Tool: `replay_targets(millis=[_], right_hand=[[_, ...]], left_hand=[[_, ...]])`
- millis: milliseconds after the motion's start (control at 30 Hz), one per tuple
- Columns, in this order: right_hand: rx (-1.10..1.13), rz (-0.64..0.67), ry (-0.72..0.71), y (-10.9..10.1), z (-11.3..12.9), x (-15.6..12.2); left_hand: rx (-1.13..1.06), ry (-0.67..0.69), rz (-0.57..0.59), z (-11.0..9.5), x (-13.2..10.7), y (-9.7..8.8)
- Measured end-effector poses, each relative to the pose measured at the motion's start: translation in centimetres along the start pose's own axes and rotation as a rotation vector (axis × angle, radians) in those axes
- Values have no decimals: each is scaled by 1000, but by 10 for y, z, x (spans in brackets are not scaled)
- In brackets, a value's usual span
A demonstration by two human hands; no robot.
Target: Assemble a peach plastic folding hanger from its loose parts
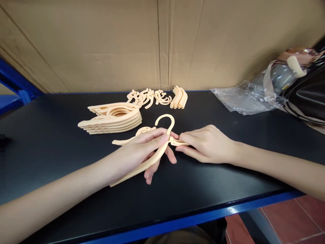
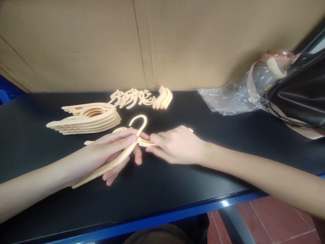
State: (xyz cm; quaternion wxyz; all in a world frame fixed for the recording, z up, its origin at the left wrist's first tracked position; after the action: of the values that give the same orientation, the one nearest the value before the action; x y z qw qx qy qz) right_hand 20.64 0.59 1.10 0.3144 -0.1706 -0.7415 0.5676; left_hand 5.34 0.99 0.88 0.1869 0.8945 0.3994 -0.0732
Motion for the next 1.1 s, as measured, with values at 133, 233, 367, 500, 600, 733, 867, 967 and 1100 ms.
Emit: replay_targets(millis=[133, 233, 367, 500, 600, 733, 867, 967, 1100], right_hand=[[-22, -26, 4, 1, -1, -1], [-39, -61, -12, 0, 0, -2], [-53, -125, -45, -3, 2, -2], [-67, -193, -60, -7, 4, -2], [-91, -233, -68, -9, 5, -2], [-138, -284, -95, -11, 7, -3], [-165, -315, -124, -12, 9, -4], [-165, -316, -123, -12, 8, -5], [-160, -300, -126, -11, 8, -5]], left_hand=[[9, 0, -5, 0, 2, -2], [-3, -12, -8, 1, 2, -3], [-57, -18, -18, 1, 2, -3], [-54, -23, -21, 0, 2, -3], [-32, -45, -29, 2, 2, -5], [3, -43, -51, 1, 3, -7], [37, -5, -62, -4, 3, -6], [52, 10, -72, -6, 3, -6], [80, 27, -66, -7, 3, -5]])
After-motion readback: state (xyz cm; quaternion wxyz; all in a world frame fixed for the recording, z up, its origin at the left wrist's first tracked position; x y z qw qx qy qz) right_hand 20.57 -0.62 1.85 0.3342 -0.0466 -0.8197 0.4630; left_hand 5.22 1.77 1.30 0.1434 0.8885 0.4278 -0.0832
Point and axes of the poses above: each hand's wrist, its own x-axis towards the middle knuckle, its own y-axis out of the palm, z = x × y, the point moved 5 cm from there along x, towards the middle knuckle, and after that the axes turned 10 degrees about -x, right-handed, at the moved point
